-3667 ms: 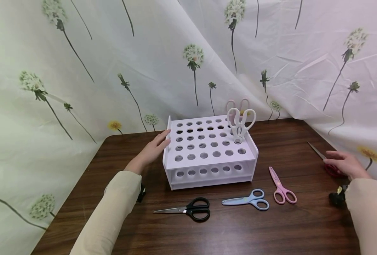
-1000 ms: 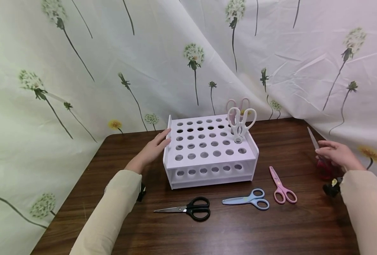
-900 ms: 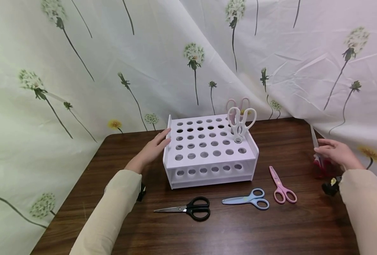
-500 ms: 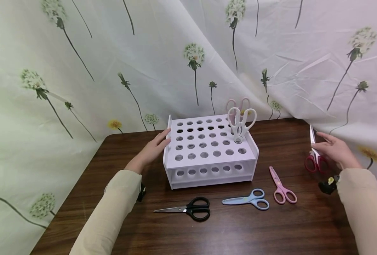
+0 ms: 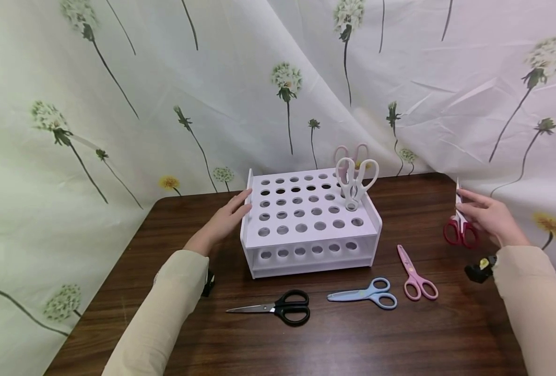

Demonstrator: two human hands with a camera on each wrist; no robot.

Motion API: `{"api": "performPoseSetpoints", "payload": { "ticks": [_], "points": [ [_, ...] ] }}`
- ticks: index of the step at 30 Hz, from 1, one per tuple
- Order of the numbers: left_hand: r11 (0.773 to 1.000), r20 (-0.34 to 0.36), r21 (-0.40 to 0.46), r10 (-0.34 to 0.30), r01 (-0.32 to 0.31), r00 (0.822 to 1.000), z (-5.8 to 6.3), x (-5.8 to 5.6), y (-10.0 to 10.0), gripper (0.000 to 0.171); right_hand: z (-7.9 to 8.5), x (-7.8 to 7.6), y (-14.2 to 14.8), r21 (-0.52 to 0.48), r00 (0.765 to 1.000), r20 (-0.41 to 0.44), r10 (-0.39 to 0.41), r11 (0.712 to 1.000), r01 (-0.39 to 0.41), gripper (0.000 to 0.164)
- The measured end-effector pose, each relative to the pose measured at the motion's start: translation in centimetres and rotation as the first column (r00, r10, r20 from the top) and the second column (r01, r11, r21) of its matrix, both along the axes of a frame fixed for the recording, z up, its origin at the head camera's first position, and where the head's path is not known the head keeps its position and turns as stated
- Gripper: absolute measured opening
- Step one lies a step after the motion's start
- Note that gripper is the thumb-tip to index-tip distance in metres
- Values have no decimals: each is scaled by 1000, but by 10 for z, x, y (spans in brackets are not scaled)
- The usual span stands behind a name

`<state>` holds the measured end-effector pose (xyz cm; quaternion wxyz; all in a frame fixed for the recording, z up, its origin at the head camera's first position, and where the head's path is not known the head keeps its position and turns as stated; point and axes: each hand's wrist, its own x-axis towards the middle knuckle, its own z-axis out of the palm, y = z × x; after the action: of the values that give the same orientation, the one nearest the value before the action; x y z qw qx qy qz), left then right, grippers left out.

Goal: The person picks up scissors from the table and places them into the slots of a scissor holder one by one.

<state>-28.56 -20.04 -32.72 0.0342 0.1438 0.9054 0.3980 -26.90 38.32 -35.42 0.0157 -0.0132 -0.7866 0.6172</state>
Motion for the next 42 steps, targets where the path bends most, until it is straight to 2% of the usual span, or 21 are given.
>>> {"api": "performPoseSetpoints", "payload": {
  "ticks": [4, 11, 15, 18, 22, 29, 32, 34, 36, 40, 42],
  "points": [
    [1000, 4, 4, 0, 0, 1000, -1, -1, -1, 58, 2, 0, -4, -6, 1000, -27, -3, 1000, 3, 31],
    [1000, -4, 8, -10, 10, 1000, -1, -3, -1, 58, 5, -1, -10, -106, 998, -61, 22, 994, -28, 27],
    [1000, -5, 7, -11, 11, 1000, 0, -2, 0, 58, 10, 0, -16, -279, 994, -101, 43, 958, -70, 25],
    [1000, -6, 4, -10, 10, 1000, 0, -2, 0, 58, 13, -1, -20, -421, 988, -135, 75, 899, -126, 24],
    [1000, -13, 2, -12, 12, 1000, -1, -3, 1, 58, 17, -1, -23, -510, 982, -165, 96, 843, -169, 23],
    [1000, -17, -4, -6, 6, 1000, -1, -2, 0, 58, 20, -2, -28, -515, 982, -175, 69, 843, -151, 23],
    [1000, -15, -9, -3, 3, 1000, -1, -2, 1, 58, 22, -4, -31, -580, 976, -200, 90, 792, -192, 23],
    [1000, -16, -13, -2, 1, 1000, -1, -1, 1, 58, 23, -5, -32, -634, 968, -227, 109, 738, -232, 25],
    [1000, -20, -18, -1, 1, 1000, -1, -1, 1, 58, 24, -5, -33, -691, 961, -244, 132, 672, -268, 27],
    [1000, -29, -23, -3, 3, 1000, -1, -1, 1, 58, 28, -3, -35, -763, 967, -205, 150, 595, -254, 26],
    [1000, -31, -23, -4, 4, 1000, -1, -1, 1, 57, 31, -1, -35, -788, 973, -181, 142, 571, -229, 24]
  ]
}}
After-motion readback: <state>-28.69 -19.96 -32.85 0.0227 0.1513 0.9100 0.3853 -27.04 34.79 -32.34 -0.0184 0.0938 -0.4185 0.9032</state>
